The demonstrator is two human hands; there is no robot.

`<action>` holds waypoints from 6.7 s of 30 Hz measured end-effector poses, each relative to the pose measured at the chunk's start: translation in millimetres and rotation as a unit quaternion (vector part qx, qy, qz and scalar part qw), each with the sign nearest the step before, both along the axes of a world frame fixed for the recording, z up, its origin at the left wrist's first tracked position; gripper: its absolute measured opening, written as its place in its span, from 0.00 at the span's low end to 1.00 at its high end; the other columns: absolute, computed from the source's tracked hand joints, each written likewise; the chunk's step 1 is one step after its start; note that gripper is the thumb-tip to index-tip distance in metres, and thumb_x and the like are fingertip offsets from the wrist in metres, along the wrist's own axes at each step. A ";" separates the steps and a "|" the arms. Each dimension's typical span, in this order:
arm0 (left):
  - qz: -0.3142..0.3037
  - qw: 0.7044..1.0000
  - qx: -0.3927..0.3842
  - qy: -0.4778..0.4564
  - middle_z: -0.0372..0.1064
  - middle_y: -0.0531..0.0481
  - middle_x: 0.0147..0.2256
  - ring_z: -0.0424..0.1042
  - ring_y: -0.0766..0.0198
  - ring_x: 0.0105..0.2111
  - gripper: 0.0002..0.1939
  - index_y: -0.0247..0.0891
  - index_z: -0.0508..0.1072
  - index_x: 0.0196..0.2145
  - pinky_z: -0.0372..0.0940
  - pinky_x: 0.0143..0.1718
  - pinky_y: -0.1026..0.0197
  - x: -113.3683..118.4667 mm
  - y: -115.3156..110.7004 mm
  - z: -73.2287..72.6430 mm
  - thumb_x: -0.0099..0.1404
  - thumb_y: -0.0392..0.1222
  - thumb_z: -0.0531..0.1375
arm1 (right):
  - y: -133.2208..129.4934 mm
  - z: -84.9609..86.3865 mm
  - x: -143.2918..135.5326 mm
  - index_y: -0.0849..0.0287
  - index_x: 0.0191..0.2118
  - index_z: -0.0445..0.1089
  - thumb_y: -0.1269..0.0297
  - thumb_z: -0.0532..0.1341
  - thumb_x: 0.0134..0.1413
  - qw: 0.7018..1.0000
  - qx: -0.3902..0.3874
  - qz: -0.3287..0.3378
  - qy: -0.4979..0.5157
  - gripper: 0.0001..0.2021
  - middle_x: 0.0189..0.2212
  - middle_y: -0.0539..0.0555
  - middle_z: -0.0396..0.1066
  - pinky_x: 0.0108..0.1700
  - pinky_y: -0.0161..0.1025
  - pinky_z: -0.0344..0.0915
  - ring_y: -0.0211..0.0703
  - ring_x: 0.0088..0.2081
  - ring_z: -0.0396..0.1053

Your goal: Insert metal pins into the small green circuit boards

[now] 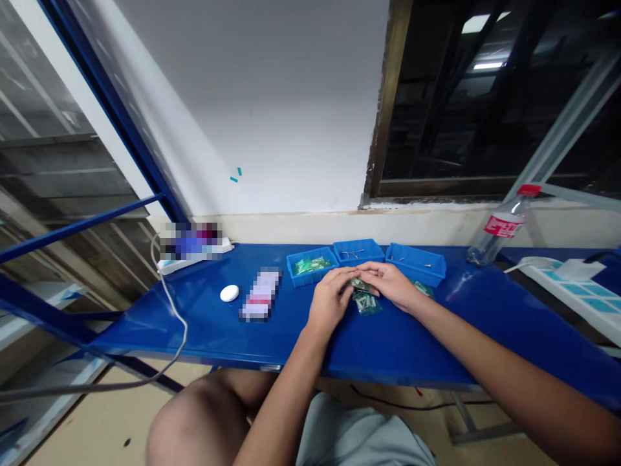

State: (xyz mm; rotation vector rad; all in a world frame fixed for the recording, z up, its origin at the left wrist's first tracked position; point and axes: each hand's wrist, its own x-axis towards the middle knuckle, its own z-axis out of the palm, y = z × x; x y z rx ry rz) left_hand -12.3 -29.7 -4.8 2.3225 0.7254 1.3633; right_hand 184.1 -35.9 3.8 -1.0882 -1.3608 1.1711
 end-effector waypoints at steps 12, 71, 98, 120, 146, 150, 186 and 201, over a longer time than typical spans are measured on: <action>0.085 0.991 -0.094 -0.050 0.77 0.47 0.45 0.77 0.63 0.33 0.20 0.42 0.68 0.59 0.73 0.35 0.61 2.4 -0.4 3.3 0.72 0.42 0.63 | -0.9 5.2 1.8 0.57 0.41 0.80 0.45 0.72 0.51 0.993 0.098 -0.023 -0.065 0.20 0.38 0.56 0.79 0.37 0.42 0.72 0.44 0.33 0.72; 0.427 0.890 -0.056 0.150 0.59 0.42 0.68 0.46 0.35 0.72 0.17 0.42 0.79 0.52 0.43 0.69 0.24 -25.1 14.3 6.1 0.71 0.43 0.56 | -9.0 -13.0 -18.2 0.50 0.57 0.76 0.62 0.62 0.68 0.831 0.357 0.070 -0.421 0.15 0.56 0.57 0.76 0.63 0.57 0.64 0.56 0.61 0.67; 0.173 0.984 -0.001 0.051 0.69 0.43 0.56 0.67 0.53 0.59 0.10 0.40 0.75 0.48 0.66 0.62 0.48 -3.3 -4.6 8.7 0.75 0.38 0.55 | -2.4 -14.8 -22.1 0.57 0.43 0.74 0.71 0.63 0.62 0.796 0.373 0.081 -0.470 0.05 0.44 0.58 0.76 0.56 0.56 0.65 0.55 0.50 0.66; 0.029 0.971 -0.229 -0.067 0.83 0.47 0.45 0.83 0.56 0.41 0.15 0.41 0.81 0.50 0.77 0.45 0.57 -6.2 2.4 5.8 0.73 0.48 0.60 | -8.7 -2.9 -19.2 0.54 0.40 0.76 0.63 0.65 0.61 0.914 0.297 -0.123 -0.249 0.04 0.39 0.54 0.79 0.40 0.44 0.72 0.46 0.34 0.73; -0.021 0.958 -0.250 -0.135 0.74 0.38 0.58 0.82 0.58 0.45 0.32 0.41 0.63 0.67 0.78 0.46 0.57 -2.9 6.4 -0.3 0.68 0.35 0.64 | -10.2 0.8 -14.8 0.54 0.48 0.77 0.70 0.60 0.61 0.892 0.332 -0.072 -0.299 0.12 0.39 0.56 0.74 0.37 0.43 0.74 0.44 0.33 0.72; 0.021 0.975 -0.215 -0.053 0.82 0.43 0.47 0.82 0.54 0.46 0.20 0.40 0.75 0.58 0.77 0.50 0.54 -3.8 1.8 2.8 0.70 0.45 0.65 | -6.5 -1.7 -11.7 0.55 0.43 0.76 0.69 0.62 0.58 0.910 0.295 -0.090 -0.279 0.08 0.37 0.54 0.75 0.35 0.42 0.73 0.43 0.31 0.72; 0.097 0.984 -0.144 -0.033 0.82 0.49 0.41 0.81 0.60 0.40 0.13 0.41 0.77 0.53 0.75 0.48 0.58 -8.5 5.2 5.6 0.71 0.36 0.61 | 13.3 6.5 56.0 0.57 0.44 0.72 0.71 0.59 0.60 0.770 0.344 -0.294 -0.450 0.08 0.40 0.60 0.73 0.52 0.50 0.67 0.56 0.46 0.71; 0.122 0.983 -0.141 -0.002 0.82 0.50 0.40 0.81 0.59 0.39 0.12 0.40 0.78 0.52 0.74 0.47 0.59 -8.7 2.8 7.8 0.72 0.38 0.60 | 18.3 1.6 62.8 0.56 0.41 0.78 0.65 0.60 0.65 0.790 0.298 -0.192 -0.500 0.08 0.39 0.57 0.79 0.51 0.49 0.66 0.55 0.44 0.70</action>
